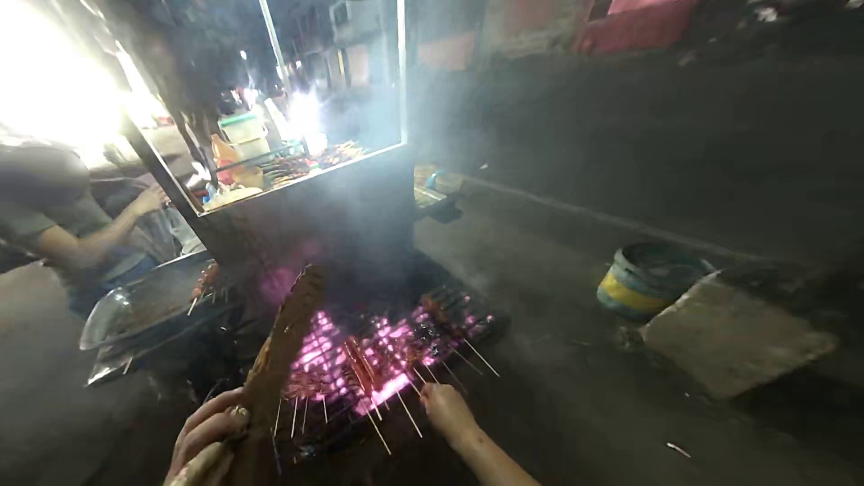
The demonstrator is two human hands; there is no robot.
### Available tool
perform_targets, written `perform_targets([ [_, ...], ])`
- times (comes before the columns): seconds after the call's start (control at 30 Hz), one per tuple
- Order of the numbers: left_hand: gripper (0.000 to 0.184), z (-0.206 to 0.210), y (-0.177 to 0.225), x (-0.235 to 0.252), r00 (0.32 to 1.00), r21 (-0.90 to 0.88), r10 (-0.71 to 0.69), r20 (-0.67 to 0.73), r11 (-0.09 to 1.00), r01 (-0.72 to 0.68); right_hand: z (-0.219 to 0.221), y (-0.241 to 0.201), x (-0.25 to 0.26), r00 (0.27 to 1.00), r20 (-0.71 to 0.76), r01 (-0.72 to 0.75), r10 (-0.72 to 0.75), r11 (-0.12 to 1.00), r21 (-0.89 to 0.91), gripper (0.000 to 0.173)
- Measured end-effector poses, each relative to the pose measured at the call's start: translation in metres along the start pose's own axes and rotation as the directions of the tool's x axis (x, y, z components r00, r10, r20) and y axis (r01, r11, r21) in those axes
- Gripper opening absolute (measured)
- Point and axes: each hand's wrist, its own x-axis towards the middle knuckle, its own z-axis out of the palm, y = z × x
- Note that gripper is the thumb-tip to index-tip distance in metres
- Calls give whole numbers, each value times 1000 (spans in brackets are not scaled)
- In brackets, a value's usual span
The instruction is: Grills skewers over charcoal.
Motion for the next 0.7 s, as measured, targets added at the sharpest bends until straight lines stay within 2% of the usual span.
perform_targets([
  [0.17,31,13,7,-3,981,-184,-180,66,964,190,13,0,6,997,-4,-77,77,997,27,33],
  [0.3,25,0,-11,0,999,26,-26,-21,999,27,11,-2,-4,998,-45,-38,42,996,76,35],
  [0.33,23,2,-8,0,999,28,-28,-45,999,29,13,-4,-8,999,-46,-12,15,998,63,39],
  [0.4,23,8,5,-1,991,-41,-130,8,991,130,22,-11,-13,1000,-5,-12,12,1000,-5,45],
  [0.5,30,13,19,5,978,-174,-200,64,963,208,30,-15,-17,994,59,-89,89,996,-3,39],
  [0.57,28,5,17,7,982,-161,-182,43,969,186,24,-15,-21,998,34,-60,57,996,71,34],
  [0.63,19,3,15,7,986,-169,-163,-32,973,155,21,-12,-15,998,60,7,-7,1000,4,35],
  [0.7,19,5,13,2,989,-163,-140,-44,978,131,28,-6,-10,997,80,26,-23,999,-42,35],
])
